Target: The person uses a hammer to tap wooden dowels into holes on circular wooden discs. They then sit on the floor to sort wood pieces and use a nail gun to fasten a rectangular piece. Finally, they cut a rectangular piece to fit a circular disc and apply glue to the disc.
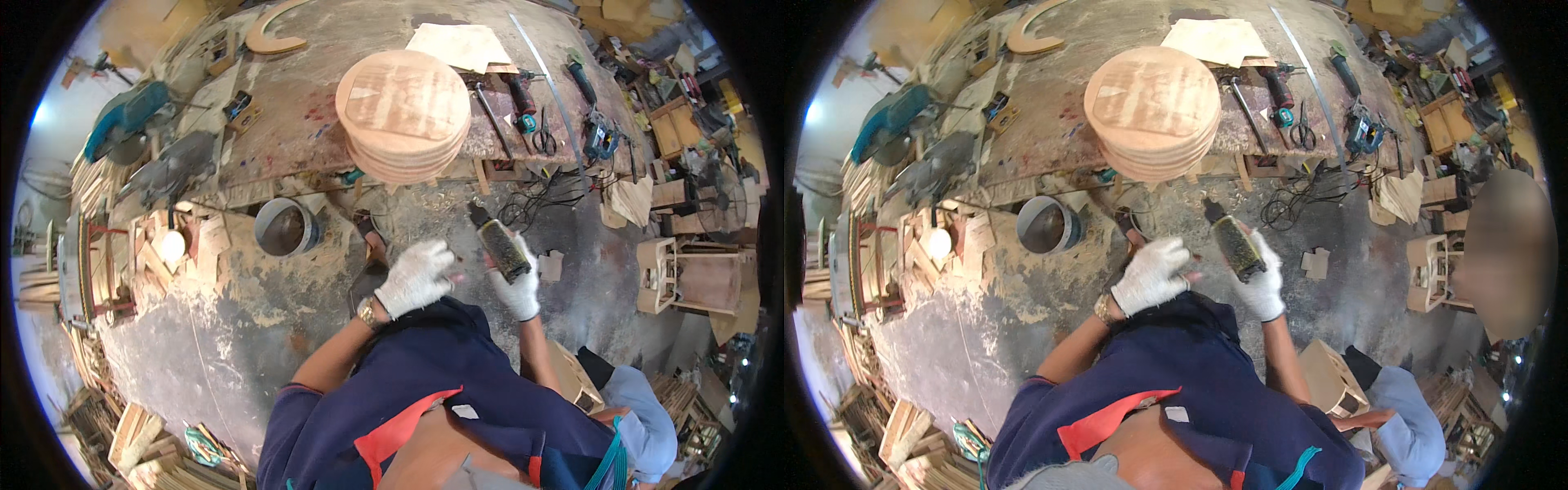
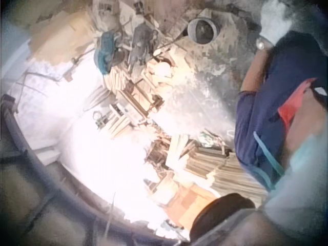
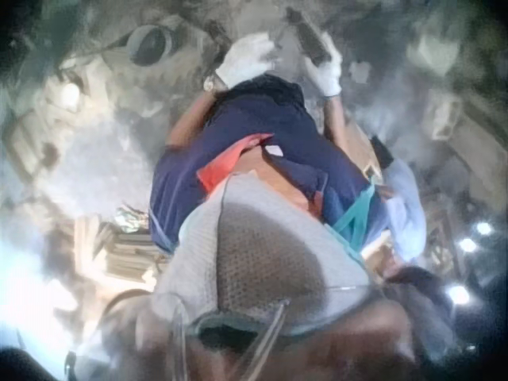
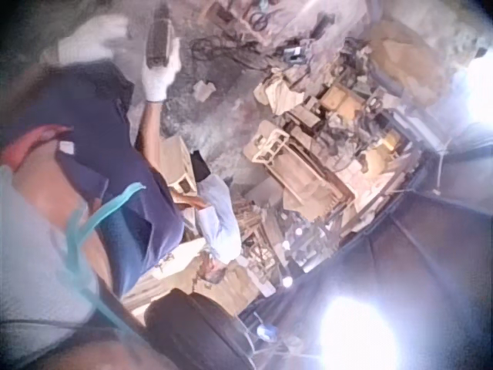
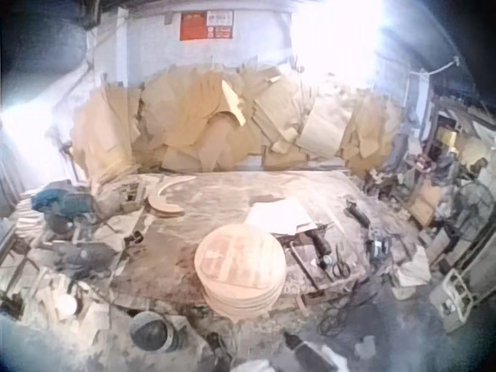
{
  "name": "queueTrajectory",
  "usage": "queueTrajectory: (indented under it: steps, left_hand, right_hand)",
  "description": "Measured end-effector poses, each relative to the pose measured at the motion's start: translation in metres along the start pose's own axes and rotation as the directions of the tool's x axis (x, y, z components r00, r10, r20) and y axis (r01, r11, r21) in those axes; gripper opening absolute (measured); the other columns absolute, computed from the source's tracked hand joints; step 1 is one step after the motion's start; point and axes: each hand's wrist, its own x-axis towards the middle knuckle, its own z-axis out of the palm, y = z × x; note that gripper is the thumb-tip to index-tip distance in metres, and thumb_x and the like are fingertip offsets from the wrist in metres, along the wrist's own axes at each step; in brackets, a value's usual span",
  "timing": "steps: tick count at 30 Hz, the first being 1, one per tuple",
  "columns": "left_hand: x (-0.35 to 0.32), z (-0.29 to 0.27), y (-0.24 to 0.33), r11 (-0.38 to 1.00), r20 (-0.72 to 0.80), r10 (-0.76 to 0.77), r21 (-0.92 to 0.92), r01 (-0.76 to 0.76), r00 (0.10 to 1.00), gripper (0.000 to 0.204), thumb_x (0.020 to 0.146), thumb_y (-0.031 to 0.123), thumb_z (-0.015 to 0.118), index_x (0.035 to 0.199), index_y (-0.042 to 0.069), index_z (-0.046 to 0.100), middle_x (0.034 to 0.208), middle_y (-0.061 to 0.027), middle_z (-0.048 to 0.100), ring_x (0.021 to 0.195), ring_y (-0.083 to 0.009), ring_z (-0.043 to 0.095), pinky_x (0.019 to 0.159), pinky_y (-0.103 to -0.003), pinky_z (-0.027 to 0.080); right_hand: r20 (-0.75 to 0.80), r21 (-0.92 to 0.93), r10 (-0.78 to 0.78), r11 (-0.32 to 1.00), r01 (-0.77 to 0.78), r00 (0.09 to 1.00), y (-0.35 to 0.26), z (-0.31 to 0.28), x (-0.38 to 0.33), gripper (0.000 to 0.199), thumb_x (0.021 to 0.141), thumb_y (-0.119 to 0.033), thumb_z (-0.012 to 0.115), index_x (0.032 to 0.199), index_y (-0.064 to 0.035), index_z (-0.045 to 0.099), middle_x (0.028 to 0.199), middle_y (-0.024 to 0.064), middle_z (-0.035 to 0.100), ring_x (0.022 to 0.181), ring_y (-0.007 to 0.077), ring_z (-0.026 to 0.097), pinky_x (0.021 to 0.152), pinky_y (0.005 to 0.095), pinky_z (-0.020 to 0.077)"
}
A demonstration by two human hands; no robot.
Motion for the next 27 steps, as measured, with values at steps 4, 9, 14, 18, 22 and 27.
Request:
queueTrajectory:
  steps: [4, 9, 14, 18, 22, 27]
  left_hand:
    - [0.074, -0.046, -0.077, 0.997, -0.312, 0.063, 0.066, -0.044, 0.948, 0.039, 0.077, 0.033, 0.078, 0.103, 0.006, 0.068, 0.098, -0.0119, 0.06, 0.097, -0.0317, 0.06, 0.085, -0.044, 0.051]
    - [0.169, -0.076, -0.172, 0.887, -0.19, 0.068, 0.461, 0.027, 0.979, 0.089, 0.073, 0.063, 0.074, 0.14, 0.007, 0.055, 0.147, -0.0204, 0.047, 0.141, -0.039, 0.039, 0.114, -0.053, 0.033]
    - [0.198, -0.072, -0.21, 0.892, -0.012, -0.076, 0.447, 0.074, 0.997, 0.11, 0.073, 0.076, 0.067, 0.156, 0.009, 0.039, 0.164, -0.0226, 0.028, 0.154, -0.0423, 0.017, 0.125, -0.055, 0.013]
    - [0.199, -0.062, -0.222, 0.911, -0.096, -0.055, 0.402, 0.089, 0.994, 0.112, 0.073, 0.078, 0.066, 0.157, 0.008, 0.037, 0.164, -0.0226, 0.027, 0.155, -0.0412, 0.015, 0.125, -0.055, 0.009]
    - [0.203, -0.075, -0.216, 0.907, -0.077, -0.065, 0.411, 0.092, 0.995, 0.106, 0.074, 0.074, 0.067, 0.153, 0.008, 0.043, 0.16, -0.0214, 0.035, 0.153, -0.0391, 0.023, 0.122, -0.054, 0.017]
    - [0.212, -0.077, -0.221, 0.927, -0.199, -0.18, 0.294, 0.233, 0.964, 0.072, 0.08, 0.054, 0.074, 0.134, 0.008, 0.06, 0.146, -0.0177, 0.05, 0.134, -0.0357, 0.046, 0.109, -0.048, 0.036]
  right_hand:
    - [-0.048, -0.375, -0.19, 0.913, 0.159, 0.981, 0.005, -0.043, 0.063, 0.057, 0.074, -0.004, 0.08, 0.128, -0.0002, 0.063, 0.119, 0.0151, 0.073, 0.105, 0.0233, 0.072, 0.094, 0.0331, 0.0538]
    - [-0.406, -0.205, 0.135, 0.951, -0.234, 0.904, -0.034, -0.036, 0.114, 0.04, 0.088, -0.008, 0.075, 0.125, 0.0018, 0.065, 0.112, 0.0112, 0.075, 0.099, 0.0171, 0.071, 0.088, 0.0315, 0.0536]
    - [-0.436, -0.039, 0.304, 0.934, -0.356, 0.847, -0.055, -0.021, 0.161, 0.034, 0.089, -0.005, 0.073, 0.122, 0.0013, 0.066, 0.115, 0.01, 0.072, 0.098, 0.0154, 0.069, 0.087, 0.0319, 0.054]
    - [-0.31, -0.093, 0.261, 0.948, -0.303, 0.914, -0.042, -0.022, 0.208, 0.029, 0.088, -0.001, 0.072, 0.117, 0.0042, 0.067, 0.111, 0.0101, 0.074, 0.097, 0.0141, 0.068, 0.085, 0.0307, 0.0544]
    - [-0.096, 0.134, 0.256, 0.961, -0.242, 0.962, -0.019, -0.021, 0.275, 0.035, 0.084, 0.004, 0.07, 0.119, 0.0055, 0.069, 0.11, 0.0114, 0.076, 0.1, 0.0145, 0.071, 0.089, 0.0316, 0.0546]
    - [0.284, -0.205, 0.248, 0.959, -0.194, 0.926, 0.004, -0.009, 0.365, 0.036, 0.087, -0.002, 0.07, 0.123, 0.0039, 0.067, 0.112, 0.0125, 0.075, 0.105, 0.0167, 0.069, 0.091, 0.0334, 0.0542]
